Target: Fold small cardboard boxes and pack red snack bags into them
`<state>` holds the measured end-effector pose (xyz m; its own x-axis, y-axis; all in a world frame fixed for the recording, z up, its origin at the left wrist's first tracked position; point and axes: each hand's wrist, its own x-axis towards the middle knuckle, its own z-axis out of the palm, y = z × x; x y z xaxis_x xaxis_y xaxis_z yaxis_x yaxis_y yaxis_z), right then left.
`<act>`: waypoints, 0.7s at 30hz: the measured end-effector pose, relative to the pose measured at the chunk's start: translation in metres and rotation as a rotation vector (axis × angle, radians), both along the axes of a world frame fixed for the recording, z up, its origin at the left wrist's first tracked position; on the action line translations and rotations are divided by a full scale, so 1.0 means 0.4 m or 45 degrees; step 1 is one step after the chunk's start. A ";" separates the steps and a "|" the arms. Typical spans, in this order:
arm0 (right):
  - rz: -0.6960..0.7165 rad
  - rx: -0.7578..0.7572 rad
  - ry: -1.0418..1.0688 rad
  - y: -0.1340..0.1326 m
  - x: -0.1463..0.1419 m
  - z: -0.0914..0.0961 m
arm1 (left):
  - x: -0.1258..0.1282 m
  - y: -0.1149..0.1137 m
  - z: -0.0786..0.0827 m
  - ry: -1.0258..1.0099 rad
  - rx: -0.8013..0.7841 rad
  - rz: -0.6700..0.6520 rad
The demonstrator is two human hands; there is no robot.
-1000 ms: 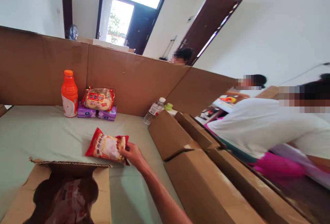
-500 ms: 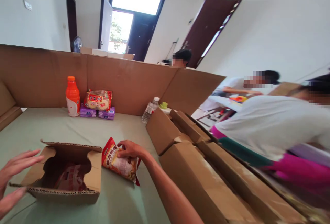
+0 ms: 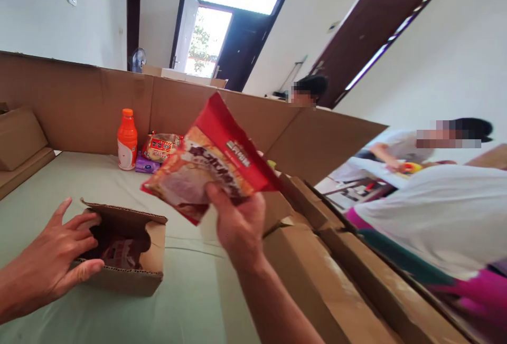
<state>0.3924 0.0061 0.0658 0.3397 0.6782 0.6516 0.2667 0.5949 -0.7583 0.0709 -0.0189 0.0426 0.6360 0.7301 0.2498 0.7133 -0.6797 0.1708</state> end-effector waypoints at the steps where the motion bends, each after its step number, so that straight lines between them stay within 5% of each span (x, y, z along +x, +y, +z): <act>1: 0.091 0.027 0.069 0.000 -0.054 0.002 | 0.001 -0.007 -0.004 -0.001 0.084 0.046; 5: 0.507 -0.068 0.156 0.002 -0.229 -0.041 | -0.014 -0.059 0.005 -0.008 0.185 0.203; 9: 0.773 -0.334 -0.093 0.007 -0.270 -0.089 | -0.060 -0.105 0.001 0.028 0.013 0.243; 15: 0.644 -0.555 -1.010 -0.042 -0.217 -0.056 | -0.104 -0.097 -0.058 -0.071 0.064 0.131; 21: 0.577 -0.622 -1.669 -0.014 -0.287 0.017 | -0.099 -0.067 -0.077 -0.098 0.074 0.065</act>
<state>0.2774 0.0006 0.0724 -0.5974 0.8019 -0.0006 0.7717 0.5747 -0.2723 0.0314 -0.0457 0.0117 0.5758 0.7438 0.3395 0.7335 -0.6534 0.1874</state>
